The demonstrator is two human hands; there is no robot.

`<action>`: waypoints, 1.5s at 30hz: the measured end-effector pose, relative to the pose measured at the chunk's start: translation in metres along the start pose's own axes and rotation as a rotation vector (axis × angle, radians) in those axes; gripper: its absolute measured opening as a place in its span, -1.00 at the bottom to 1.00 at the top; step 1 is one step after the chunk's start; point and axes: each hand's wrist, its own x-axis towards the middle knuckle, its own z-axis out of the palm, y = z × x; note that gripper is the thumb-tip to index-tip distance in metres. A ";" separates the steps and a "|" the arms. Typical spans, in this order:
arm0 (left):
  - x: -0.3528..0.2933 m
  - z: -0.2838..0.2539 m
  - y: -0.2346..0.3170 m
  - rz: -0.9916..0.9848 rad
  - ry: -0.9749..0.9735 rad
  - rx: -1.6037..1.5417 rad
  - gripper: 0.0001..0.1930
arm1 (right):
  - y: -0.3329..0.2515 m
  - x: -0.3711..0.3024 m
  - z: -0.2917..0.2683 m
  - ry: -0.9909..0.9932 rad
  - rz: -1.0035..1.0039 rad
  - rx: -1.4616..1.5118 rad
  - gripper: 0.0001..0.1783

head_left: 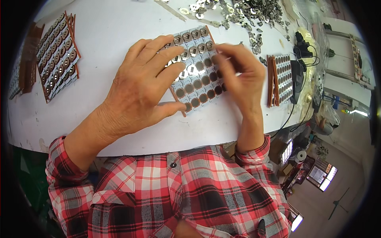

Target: Placing small metal components into a grid tray on a workbench.

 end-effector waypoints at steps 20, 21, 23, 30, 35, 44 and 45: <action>-0.003 0.004 -0.003 0.011 0.037 -0.035 -0.28 | -0.014 -0.009 0.000 -0.174 0.213 0.197 -0.80; -0.004 0.004 -0.002 0.009 0.040 -0.039 -0.27 | -0.015 -0.009 0.000 -0.198 0.177 0.137 -0.80; -0.005 0.004 -0.002 0.014 0.027 -0.027 -0.27 | -0.014 -0.009 0.000 -0.222 0.143 0.082 -0.80; -0.004 0.004 -0.001 0.015 -0.001 -0.008 -0.26 | -0.010 -0.009 0.004 -0.162 0.064 0.030 -0.84; -0.003 0.004 0.000 0.015 0.001 -0.017 -0.25 | -0.006 -0.008 0.005 -0.182 -0.015 -0.023 -0.83; -0.004 0.000 0.008 -0.017 -0.030 -0.005 -0.24 | -0.007 -0.002 -0.003 -0.312 0.058 0.082 -0.83; -0.004 0.000 0.008 -0.020 -0.039 0.000 -0.25 | -0.007 -0.003 -0.003 -0.310 0.057 0.079 -0.83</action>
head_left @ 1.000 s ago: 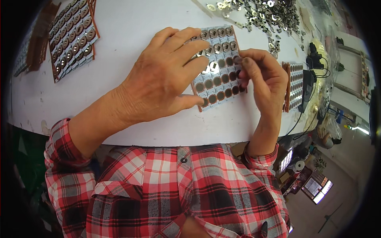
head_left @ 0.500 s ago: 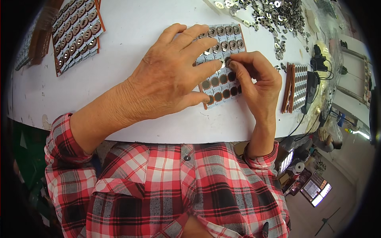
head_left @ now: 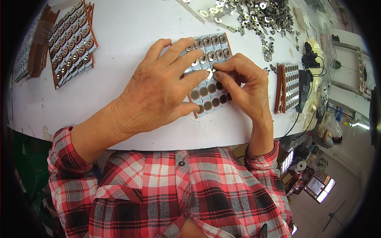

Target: Placing small metal components into a grid tray on a workbench.

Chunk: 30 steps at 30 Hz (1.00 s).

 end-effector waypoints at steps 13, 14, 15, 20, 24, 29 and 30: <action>-0.001 0.004 -0.001 0.015 0.023 0.018 -0.26 | 0.001 0.005 -0.004 0.166 -0.020 -0.111 -0.83; -0.001 0.005 0.000 0.020 0.022 0.023 -0.27 | 0.003 0.011 -0.007 0.251 -0.034 -0.172 -0.84; -0.001 0.006 0.000 0.023 0.020 0.028 -0.27 | 0.002 0.021 -0.017 0.260 -0.089 -0.300 -0.83; -0.003 0.005 -0.001 0.037 0.022 0.028 -0.27 | 0.026 0.065 -0.024 0.268 -0.345 -0.629 -0.79; -0.002 0.005 -0.001 0.044 0.022 0.032 -0.28 | 0.028 0.075 -0.025 0.256 -0.342 -0.742 -0.86; -0.003 0.006 -0.002 0.041 0.024 0.037 -0.29 | 0.025 0.064 -0.034 0.219 -0.334 -0.756 -0.81; -0.004 0.006 -0.002 0.036 0.018 0.038 -0.28 | 0.022 0.058 -0.037 0.173 -0.284 -0.700 -0.76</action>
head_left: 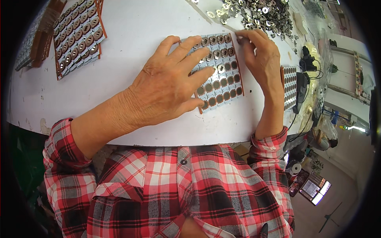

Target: Placing small metal components into a grid tray on a workbench.

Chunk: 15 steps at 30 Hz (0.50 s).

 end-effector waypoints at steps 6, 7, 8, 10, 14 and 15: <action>0.000 -0.001 -0.001 0.007 0.003 -0.006 -0.27 | -0.004 -0.031 -0.009 -0.024 0.197 0.223 -0.74; 0.000 0.000 -0.001 0.008 0.000 -0.007 -0.27 | -0.006 -0.036 -0.008 -0.024 0.200 0.225 -0.74; 0.000 0.000 -0.001 0.006 -0.001 -0.007 -0.27 | -0.008 -0.040 -0.007 0.022 0.272 0.352 -0.74; 0.001 0.000 0.000 0.005 -0.007 -0.008 -0.26 | -0.008 -0.045 -0.009 0.069 0.349 0.483 -0.75; 0.002 -0.001 0.001 0.003 -0.012 0.002 -0.24 | 0.002 -0.047 -0.008 0.025 0.211 0.348 -0.72; 0.002 -0.001 0.001 0.003 -0.009 0.005 -0.24 | 0.005 -0.047 -0.005 0.039 0.145 0.323 -0.70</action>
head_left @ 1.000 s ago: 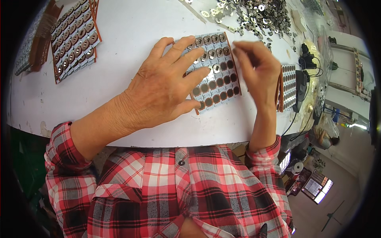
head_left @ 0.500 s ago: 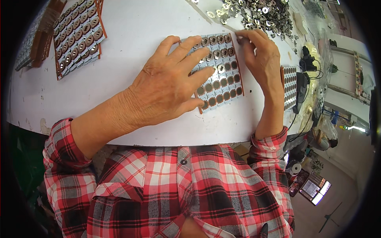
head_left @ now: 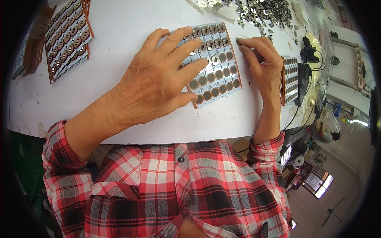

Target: Placing small metal components into a grid tray on a workbench.

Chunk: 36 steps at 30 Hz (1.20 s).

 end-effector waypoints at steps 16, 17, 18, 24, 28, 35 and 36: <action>-0.001 0.001 -0.001 -0.002 0.010 0.005 -0.24 | -0.035 0.005 -0.007 -0.365 0.145 0.102 -0.87; -0.001 0.001 -0.001 -0.002 0.009 0.001 -0.24 | -0.033 0.007 -0.007 -0.387 0.071 0.060 -0.90; -0.001 0.001 -0.001 -0.002 0.008 -0.004 -0.24 | -0.035 0.008 -0.006 -0.389 0.071 0.061 -0.90; -0.001 0.001 -0.001 -0.003 0.002 -0.007 -0.24 | -0.039 0.005 0.001 -0.319 -0.073 -0.025 -0.91; -0.001 0.000 0.002 -0.011 0.005 -0.020 -0.20 | -0.047 -0.018 0.021 -0.094 0.110 0.096 -0.83; -0.001 0.000 0.006 -0.031 -0.003 -0.001 -0.17 | -0.039 -0.022 0.025 -0.008 0.192 0.293 -0.87; 0.000 0.000 0.006 -0.037 -0.003 0.001 -0.17 | -0.036 -0.021 0.023 -0.024 0.174 0.337 -0.87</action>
